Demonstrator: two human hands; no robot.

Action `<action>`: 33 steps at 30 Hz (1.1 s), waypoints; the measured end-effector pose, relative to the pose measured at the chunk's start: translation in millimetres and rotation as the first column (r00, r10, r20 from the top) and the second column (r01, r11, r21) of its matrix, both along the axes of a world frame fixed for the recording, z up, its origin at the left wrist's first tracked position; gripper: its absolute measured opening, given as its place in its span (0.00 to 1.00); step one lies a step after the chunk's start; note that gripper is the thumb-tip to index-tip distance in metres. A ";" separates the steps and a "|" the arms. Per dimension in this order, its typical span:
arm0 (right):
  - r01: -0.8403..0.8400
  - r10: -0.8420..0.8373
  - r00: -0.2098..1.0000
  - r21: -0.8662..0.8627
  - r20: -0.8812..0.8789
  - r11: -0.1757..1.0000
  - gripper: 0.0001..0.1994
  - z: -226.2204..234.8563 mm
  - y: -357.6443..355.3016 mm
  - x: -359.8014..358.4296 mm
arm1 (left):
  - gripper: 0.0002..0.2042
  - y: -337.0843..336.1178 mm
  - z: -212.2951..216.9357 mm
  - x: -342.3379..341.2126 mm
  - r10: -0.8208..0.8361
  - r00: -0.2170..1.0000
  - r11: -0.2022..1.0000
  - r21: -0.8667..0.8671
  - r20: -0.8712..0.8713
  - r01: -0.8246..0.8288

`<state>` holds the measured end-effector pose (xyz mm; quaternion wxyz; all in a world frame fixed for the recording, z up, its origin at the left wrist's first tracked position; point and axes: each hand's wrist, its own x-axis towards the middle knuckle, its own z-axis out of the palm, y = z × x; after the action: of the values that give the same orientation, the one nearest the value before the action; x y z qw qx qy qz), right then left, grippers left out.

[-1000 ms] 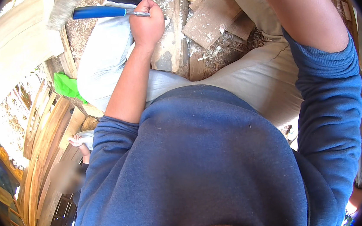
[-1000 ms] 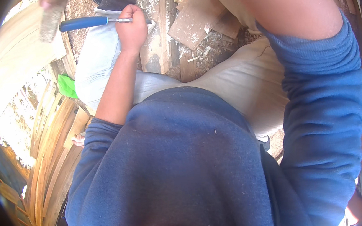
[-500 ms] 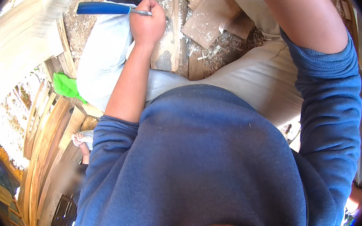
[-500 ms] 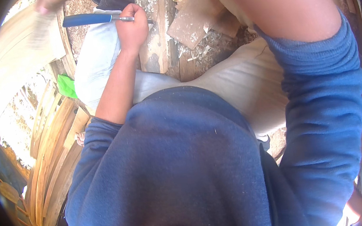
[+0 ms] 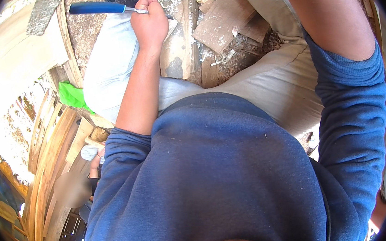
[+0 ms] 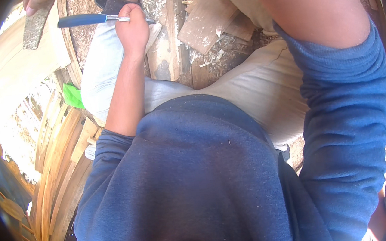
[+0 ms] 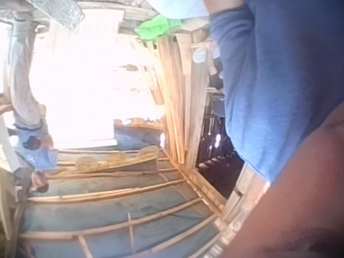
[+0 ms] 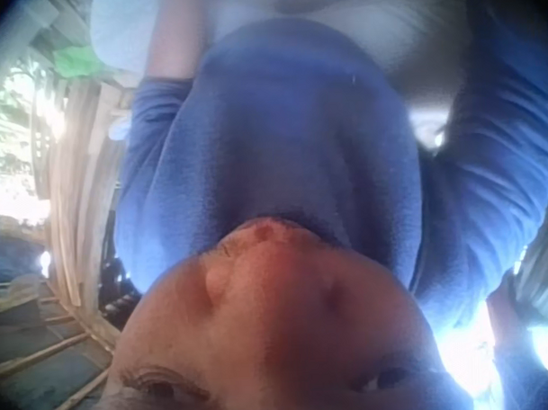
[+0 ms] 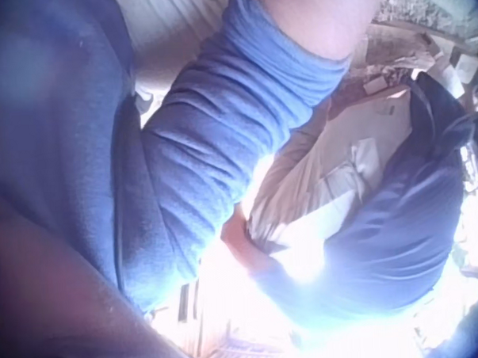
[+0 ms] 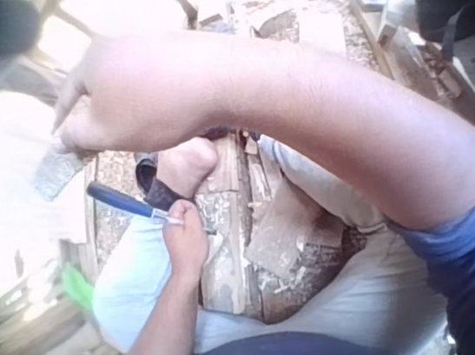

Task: The person sits on the ground and carves a small piece of wood using a chisel and a mallet. They hold the wood steady with one hand while striking the chisel with the mallet to shape it.

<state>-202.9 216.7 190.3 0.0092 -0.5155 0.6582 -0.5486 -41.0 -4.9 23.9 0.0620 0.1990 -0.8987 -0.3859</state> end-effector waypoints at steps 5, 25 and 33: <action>0.010 -0.014 0.998 0.075 0.060 0.997 0.19 11.5 -5.1 10.0 | 0.11 0.0 -9.7 1.7 -0.008 0.999 0.995 -0.097 -0.031 0.005; 0.070 -0.076 0.997 0.364 0.002 0.929 0.23 9.6 -4.3 8.7 | 0.11 -7.1 -23.3 1.6 -0.049 0.998 0.999 0.016 -0.046 0.050; 0.160 -0.165 0.986 0.237 0.000 0.958 0.23 -13.0 -14.7 -5.5 | 0.10 -2.1 -22.0 -1.6 -0.026 0.999 0.990 0.134 -0.038 0.031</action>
<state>-208.4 202.0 177.2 0.0318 -0.4496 0.7586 -0.4704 -42.7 -7.1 1.9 0.0593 0.1827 -0.8721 -0.4501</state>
